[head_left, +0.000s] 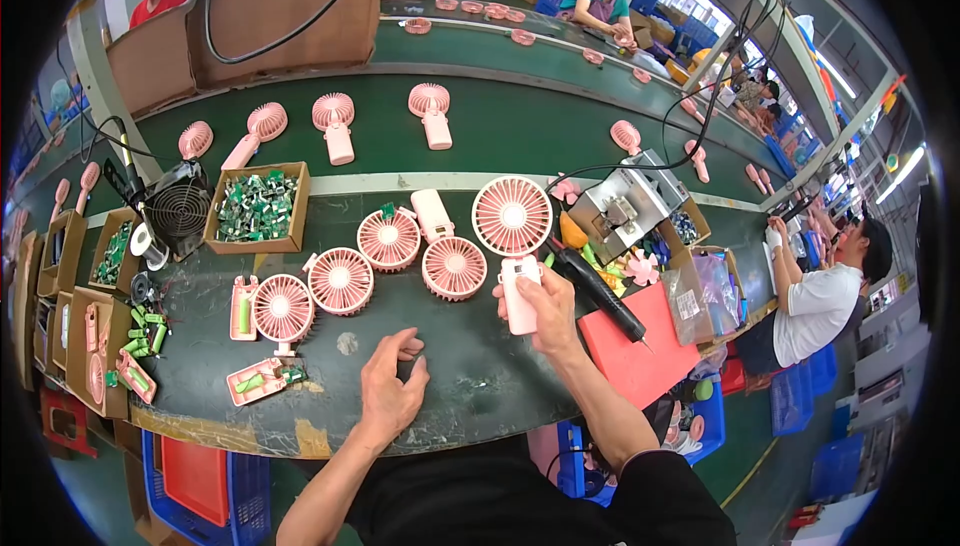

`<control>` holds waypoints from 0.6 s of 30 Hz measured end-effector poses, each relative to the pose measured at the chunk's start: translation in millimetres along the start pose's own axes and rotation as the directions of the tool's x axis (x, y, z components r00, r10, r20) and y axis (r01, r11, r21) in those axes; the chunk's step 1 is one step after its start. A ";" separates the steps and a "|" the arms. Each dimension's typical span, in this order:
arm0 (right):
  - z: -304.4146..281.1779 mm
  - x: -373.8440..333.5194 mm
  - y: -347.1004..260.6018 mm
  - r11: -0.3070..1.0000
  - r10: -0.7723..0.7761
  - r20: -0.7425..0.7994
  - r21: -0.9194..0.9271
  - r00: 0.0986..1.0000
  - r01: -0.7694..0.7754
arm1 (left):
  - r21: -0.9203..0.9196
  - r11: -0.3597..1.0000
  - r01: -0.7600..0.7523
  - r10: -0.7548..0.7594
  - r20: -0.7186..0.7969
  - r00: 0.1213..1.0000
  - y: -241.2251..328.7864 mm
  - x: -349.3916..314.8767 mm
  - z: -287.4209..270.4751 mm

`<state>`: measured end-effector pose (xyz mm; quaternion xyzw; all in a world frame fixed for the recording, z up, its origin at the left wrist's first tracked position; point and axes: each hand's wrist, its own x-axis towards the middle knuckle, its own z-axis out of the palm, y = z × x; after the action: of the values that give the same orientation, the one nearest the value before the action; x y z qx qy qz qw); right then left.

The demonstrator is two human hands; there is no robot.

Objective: The person assembles portable fans by installing circuit boards and batteries into fan casings, soldering connections using a soldering iron, and securing the plastic handles with a handheld heat tool by hand.

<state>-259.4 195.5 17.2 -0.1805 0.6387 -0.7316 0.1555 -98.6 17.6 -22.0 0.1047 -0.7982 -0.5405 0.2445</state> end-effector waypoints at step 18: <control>9.9 3.2 6.4 1.000 -0.031 0.011 0.005 0.999 0.031 | 0.011 1.000 -0.016 0.016 0.017 1.000 0.1 1.3 -0.7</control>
<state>-257.6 184.5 12.2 -0.1943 0.6331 -0.7345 0.1482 -99.4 16.5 -21.4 0.0949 -0.8040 -0.5350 0.2415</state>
